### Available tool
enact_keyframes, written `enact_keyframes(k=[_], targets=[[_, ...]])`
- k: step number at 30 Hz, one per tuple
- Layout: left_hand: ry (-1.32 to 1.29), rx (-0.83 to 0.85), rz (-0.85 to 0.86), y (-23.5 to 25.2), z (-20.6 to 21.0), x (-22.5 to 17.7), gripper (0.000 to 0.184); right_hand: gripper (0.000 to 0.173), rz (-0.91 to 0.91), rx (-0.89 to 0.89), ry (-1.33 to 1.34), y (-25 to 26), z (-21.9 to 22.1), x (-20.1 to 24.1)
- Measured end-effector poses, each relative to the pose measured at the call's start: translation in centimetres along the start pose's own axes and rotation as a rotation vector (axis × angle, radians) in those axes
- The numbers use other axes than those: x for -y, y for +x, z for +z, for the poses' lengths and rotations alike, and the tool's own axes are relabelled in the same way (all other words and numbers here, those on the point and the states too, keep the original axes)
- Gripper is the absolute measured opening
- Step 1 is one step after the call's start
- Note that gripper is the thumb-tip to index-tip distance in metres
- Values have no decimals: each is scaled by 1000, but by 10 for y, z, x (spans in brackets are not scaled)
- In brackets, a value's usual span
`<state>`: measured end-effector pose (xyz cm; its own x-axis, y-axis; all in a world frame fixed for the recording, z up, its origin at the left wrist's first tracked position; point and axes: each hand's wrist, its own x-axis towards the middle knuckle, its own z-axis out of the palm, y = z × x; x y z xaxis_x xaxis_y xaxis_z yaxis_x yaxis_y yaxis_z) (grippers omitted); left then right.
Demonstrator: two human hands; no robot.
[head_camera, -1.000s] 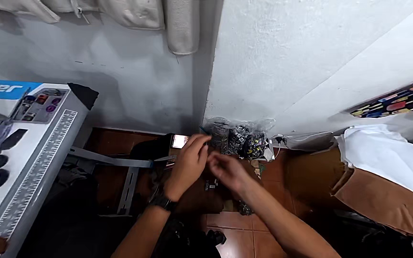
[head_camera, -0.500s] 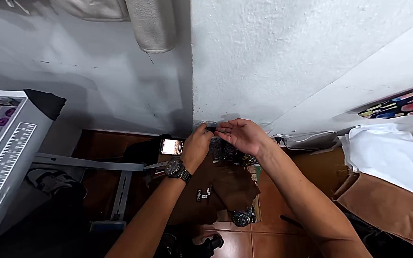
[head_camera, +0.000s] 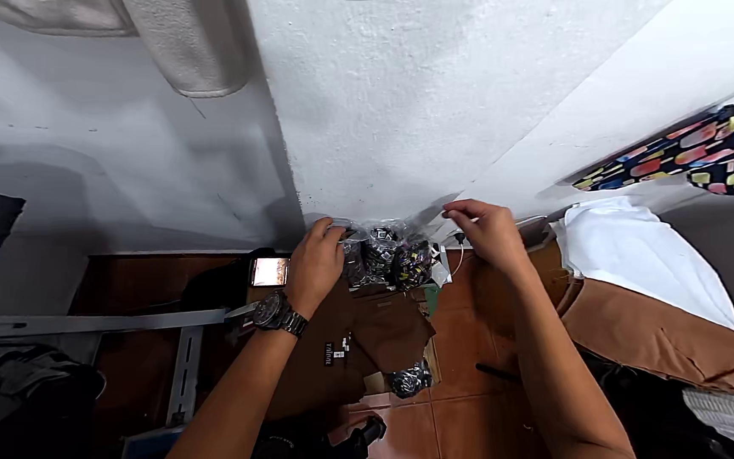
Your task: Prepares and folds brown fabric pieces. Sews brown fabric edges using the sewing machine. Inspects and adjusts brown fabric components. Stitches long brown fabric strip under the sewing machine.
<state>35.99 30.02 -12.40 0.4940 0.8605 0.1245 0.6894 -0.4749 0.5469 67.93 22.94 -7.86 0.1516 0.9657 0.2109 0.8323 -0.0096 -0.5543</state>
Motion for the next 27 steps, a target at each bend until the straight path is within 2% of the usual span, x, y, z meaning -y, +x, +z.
enact_keyframes(k=[1, 3, 6, 8, 10, 13, 16, 18, 20, 22, 25, 27], targets=[[24, -31, 31, -2, -1, -10, 26, 19, -105, 36, -49, 0, 9, -11], [35, -37, 122, -1, -1, -30, 23, 18, -202, 123, -179, 5, 22, -19], [-38, 94, 253, 11, 7, -56, 22, 17, -165, 318, -317, 19, 30, -16], [-67, 171, 264, 24, 19, -69, 20, 14, -119, 454, -385, 30, 31, -12], [-79, 308, 156, 30, 25, -78, 20, 14, -128, 555, -440, 39, 34, -10], [-223, 543, -163, 20, 36, -81, 27, 14, -238, 597, -419, 40, 40, -17], [-416, 562, -378, -1, 81, -69, 54, 22, -378, 562, -352, 34, 49, -25], [-484, 513, -446, -6, 114, -67, 73, 25, -371, 556, -375, 30, 55, -26], [-507, 454, -532, -4, 139, -74, 82, 18, -336, 540, -451, 30, 60, -23], [-472, 387, -596, 0, 154, -83, 78, 20, -318, 524, -482, 29, 61, -22], [-396, 339, -630, 2, 157, -93, 60, 56, -359, 458, -353, 24, 49, -20], [-372, 301, -606, 2, 156, -91, 45, 64, -394, 385, -261, 22, 41, -16]])
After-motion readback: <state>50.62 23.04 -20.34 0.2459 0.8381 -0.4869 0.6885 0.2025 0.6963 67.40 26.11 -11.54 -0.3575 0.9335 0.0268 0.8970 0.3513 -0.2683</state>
